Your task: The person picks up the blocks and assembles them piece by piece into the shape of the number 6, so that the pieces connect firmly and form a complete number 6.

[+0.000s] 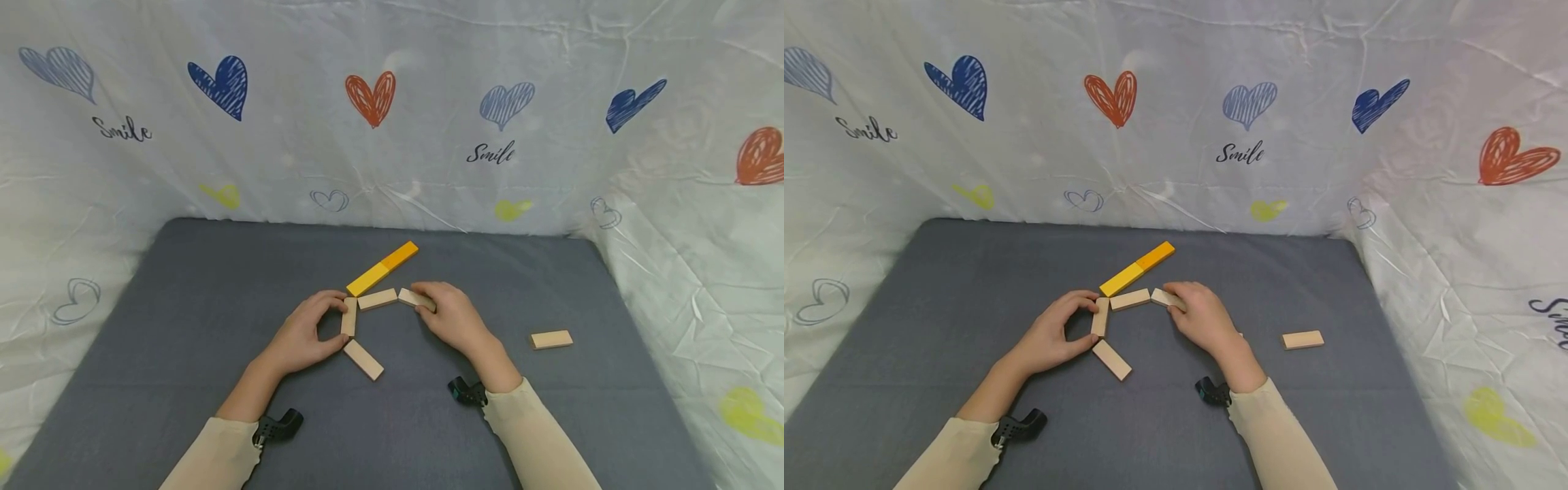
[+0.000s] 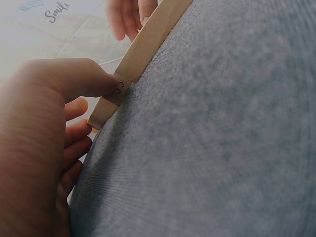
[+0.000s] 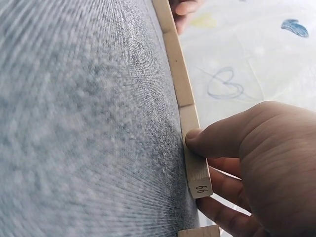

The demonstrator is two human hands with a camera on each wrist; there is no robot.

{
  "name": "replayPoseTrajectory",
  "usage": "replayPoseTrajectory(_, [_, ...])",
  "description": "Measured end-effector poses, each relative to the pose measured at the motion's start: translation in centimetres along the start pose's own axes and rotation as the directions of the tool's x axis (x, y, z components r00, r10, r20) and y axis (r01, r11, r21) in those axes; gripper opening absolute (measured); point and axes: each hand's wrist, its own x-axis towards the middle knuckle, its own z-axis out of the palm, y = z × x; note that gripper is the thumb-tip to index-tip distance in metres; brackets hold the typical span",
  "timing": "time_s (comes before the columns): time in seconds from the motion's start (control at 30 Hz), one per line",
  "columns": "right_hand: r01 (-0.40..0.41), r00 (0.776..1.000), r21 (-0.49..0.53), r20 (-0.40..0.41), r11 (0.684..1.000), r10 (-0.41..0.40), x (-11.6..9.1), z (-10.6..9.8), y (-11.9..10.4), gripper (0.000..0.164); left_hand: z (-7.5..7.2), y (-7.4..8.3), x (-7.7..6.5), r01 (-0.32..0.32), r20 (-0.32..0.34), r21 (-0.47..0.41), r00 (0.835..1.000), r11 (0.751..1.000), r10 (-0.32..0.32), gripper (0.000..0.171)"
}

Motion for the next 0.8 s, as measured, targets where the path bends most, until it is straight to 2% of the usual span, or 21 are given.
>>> replayPoseTrajectory(0.47, [-0.009, 0.999, 0.018, 0.037, 1.000, 0.008, 0.13, -0.19, -0.23, 0.045, -0.02, -0.15, -0.16, 0.000, -0.005, 0.003, 1.000, 1.000, 0.000, 0.046])
replayPoseTrajectory(0.8, [-0.045, 0.996, 0.087, 0.079, 0.995, 0.038, -0.09, -0.92, 0.44, 0.061, 0.14, -0.16, -0.05, -0.002, -0.006, 0.015, 1.000, 1.000, 0.003, 0.045])
